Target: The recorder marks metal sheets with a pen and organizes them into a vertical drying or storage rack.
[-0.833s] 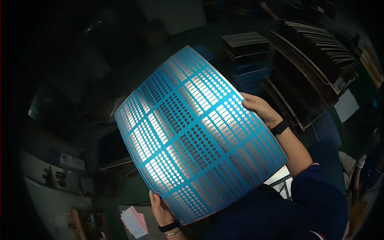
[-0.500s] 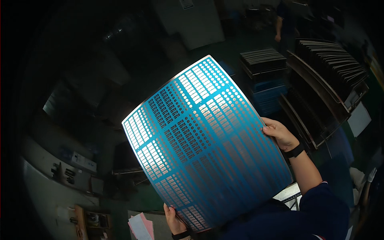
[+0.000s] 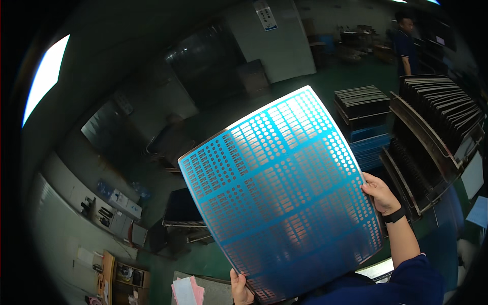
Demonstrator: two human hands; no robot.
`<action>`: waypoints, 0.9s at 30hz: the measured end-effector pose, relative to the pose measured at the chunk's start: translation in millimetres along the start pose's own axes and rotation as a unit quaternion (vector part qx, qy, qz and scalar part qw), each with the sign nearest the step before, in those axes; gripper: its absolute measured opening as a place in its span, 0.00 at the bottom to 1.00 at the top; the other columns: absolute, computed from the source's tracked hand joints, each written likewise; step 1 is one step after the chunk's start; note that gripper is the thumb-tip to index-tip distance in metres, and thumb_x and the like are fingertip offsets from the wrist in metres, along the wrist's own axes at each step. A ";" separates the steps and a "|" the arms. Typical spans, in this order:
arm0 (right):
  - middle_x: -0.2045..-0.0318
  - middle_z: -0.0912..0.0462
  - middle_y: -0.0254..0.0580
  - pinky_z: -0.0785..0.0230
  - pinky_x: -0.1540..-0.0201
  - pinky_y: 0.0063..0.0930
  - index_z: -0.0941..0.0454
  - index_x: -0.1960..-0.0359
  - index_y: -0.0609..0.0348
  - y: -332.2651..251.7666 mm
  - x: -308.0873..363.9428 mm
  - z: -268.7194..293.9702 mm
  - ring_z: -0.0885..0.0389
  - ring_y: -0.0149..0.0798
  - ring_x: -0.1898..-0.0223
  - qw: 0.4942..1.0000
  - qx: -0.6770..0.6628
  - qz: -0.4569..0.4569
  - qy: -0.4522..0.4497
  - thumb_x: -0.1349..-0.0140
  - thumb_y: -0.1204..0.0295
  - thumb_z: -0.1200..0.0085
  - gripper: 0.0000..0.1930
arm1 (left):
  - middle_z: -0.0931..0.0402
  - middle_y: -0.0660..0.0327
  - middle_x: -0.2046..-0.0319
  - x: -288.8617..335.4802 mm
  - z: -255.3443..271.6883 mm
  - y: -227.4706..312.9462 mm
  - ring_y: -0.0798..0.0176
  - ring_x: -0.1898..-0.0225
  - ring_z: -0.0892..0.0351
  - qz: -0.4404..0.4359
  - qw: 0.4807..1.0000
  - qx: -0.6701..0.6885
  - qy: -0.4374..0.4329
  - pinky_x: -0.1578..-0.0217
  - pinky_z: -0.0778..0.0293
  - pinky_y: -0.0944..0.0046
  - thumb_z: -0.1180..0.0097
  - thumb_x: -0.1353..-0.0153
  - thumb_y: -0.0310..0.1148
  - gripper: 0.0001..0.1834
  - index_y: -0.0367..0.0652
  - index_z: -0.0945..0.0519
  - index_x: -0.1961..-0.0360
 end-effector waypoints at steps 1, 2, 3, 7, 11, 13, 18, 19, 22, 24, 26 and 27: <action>0.52 0.20 0.46 0.26 0.49 0.25 0.36 0.38 0.69 -2.5 0.2 1.0 0.20 0.32 0.53 1.000 0.000 0.005 0.008 0.37 0.66 0.43 0.29 | 0.24 0.55 0.50 2.0 -4.2 0.1 0.58 0.51 0.23 0.000 1.000 0.004 -0.021 0.52 0.24 0.57 0.48 0.34 0.30 0.20 0.40 0.32 0.43; 0.52 0.20 0.46 0.26 0.49 0.25 0.36 0.39 0.69 -1.1 -1.5 4.5 0.20 0.32 0.53 1.000 -0.007 0.015 0.015 0.37 0.66 0.43 0.28 | 0.24 0.56 0.50 2.4 -3.0 -0.7 0.58 0.51 0.23 0.007 1.000 -0.009 -0.008 0.51 0.24 0.56 0.47 0.34 0.31 0.19 0.40 0.31 0.44; 0.52 0.20 0.46 0.26 0.50 0.25 0.35 0.39 0.69 -0.8 -1.4 9.9 0.20 0.32 0.53 0.999 -0.012 0.027 0.023 0.36 0.66 0.44 0.27 | 0.24 0.56 0.50 2.7 -4.8 2.0 0.58 0.51 0.23 -0.001 1.000 -0.008 0.000 0.51 0.24 0.56 0.47 0.34 0.31 0.19 0.40 0.31 0.44; 0.50 0.21 0.44 0.28 0.47 0.28 0.33 0.41 0.66 14.7 -3.1 24.0 0.21 0.33 0.51 0.998 -0.044 0.016 0.030 0.36 0.68 0.44 0.24 | 0.25 0.62 0.54 6.7 -12.8 3.4 0.65 0.51 0.27 0.001 0.998 -0.060 -0.009 0.45 0.34 0.59 0.47 0.34 0.30 0.19 0.39 0.31 0.43; 0.48 0.22 0.44 0.29 0.46 0.28 0.35 0.40 0.66 28.7 -2.2 39.8 0.22 0.33 0.50 0.998 -0.041 0.028 0.042 0.35 0.68 0.47 0.24 | 0.26 0.57 0.49 6.9 -42.4 12.1 0.63 0.47 0.28 -0.007 0.993 -0.096 -0.062 0.44 0.34 0.59 0.47 0.34 0.30 0.21 0.38 0.32 0.42; 0.47 0.23 0.44 0.29 0.45 0.27 0.36 0.39 0.66 33.5 0.9 41.6 0.22 0.33 0.49 0.998 -0.040 0.022 0.031 0.34 0.68 0.48 0.25 | 0.26 0.56 0.48 9.8 -47.3 7.9 0.63 0.46 0.28 0.025 0.993 -0.100 -0.059 0.44 0.35 0.59 0.47 0.34 0.30 0.22 0.37 0.33 0.40; 0.51 0.21 0.44 0.28 0.48 0.25 0.34 0.40 0.66 34.0 7.8 47.7 0.21 0.31 0.52 0.996 -0.051 0.028 0.065 0.34 0.69 0.48 0.23 | 0.26 0.55 0.48 12.1 -57.1 11.6 0.63 0.45 0.29 0.021 0.990 -0.119 -0.072 0.43 0.35 0.59 0.48 0.34 0.31 0.23 0.35 0.34 0.40; 0.51 0.21 0.44 0.28 0.48 0.25 0.34 0.40 0.66 35.1 7.7 49.0 0.21 0.31 0.52 0.996 -0.050 0.025 0.065 0.34 0.69 0.48 0.23 | 0.27 0.55 0.47 11.8 -56.6 11.0 0.63 0.45 0.29 0.024 0.989 -0.124 -0.072 0.43 0.35 0.59 0.48 0.34 0.31 0.23 0.35 0.34 0.40; 0.51 0.21 0.43 0.27 0.49 0.24 0.35 0.40 0.67 38.8 7.7 51.7 0.21 0.31 0.53 0.997 -0.042 0.011 0.059 0.34 0.69 0.48 0.23 | 0.28 0.55 0.47 8.6 -59.8 11.1 0.63 0.45 0.29 0.024 0.989 -0.126 -0.076 0.43 0.35 0.60 0.48 0.33 0.32 0.24 0.35 0.35 0.39; 0.50 0.21 0.43 0.27 0.49 0.24 0.35 0.39 0.67 35.5 6.1 46.3 0.21 0.30 0.52 0.999 -0.024 -0.001 0.045 0.33 0.69 0.51 0.23 | 0.29 0.55 0.45 4.2 -69.6 16.3 0.63 0.44 0.30 -0.001 0.984 -0.143 -0.105 0.43 0.35 0.60 0.50 0.32 0.33 0.24 0.35 0.37 0.38; 0.50 0.20 0.43 0.27 0.49 0.24 0.35 0.39 0.67 41.1 6.8 48.4 0.21 0.31 0.51 0.998 -0.020 -0.029 0.047 0.32 0.70 0.52 0.22 | 0.29 0.55 0.46 -2.9 -73.7 17.6 0.64 0.45 0.29 -0.010 0.984 -0.142 -0.111 0.44 0.34 0.61 0.50 0.32 0.34 0.24 0.35 0.37 0.38; 0.50 0.20 0.43 0.27 0.48 0.25 0.35 0.39 0.67 46.3 5.1 50.2 0.21 0.31 0.51 0.998 -0.019 -0.043 0.049 0.32 0.70 0.54 0.22 | 0.28 0.55 0.46 -7.8 -75.5 17.4 0.64 0.46 0.28 -0.006 0.984 -0.137 -0.111 0.44 0.33 0.61 0.50 0.32 0.34 0.24 0.35 0.37 0.38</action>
Point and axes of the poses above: each hand's wrist, its own x-axis away from the middle knuckle, its own z-axis out of the back of the hand, y = z × x, the point moved 10 cm from there along -x, towards the middle knuckle
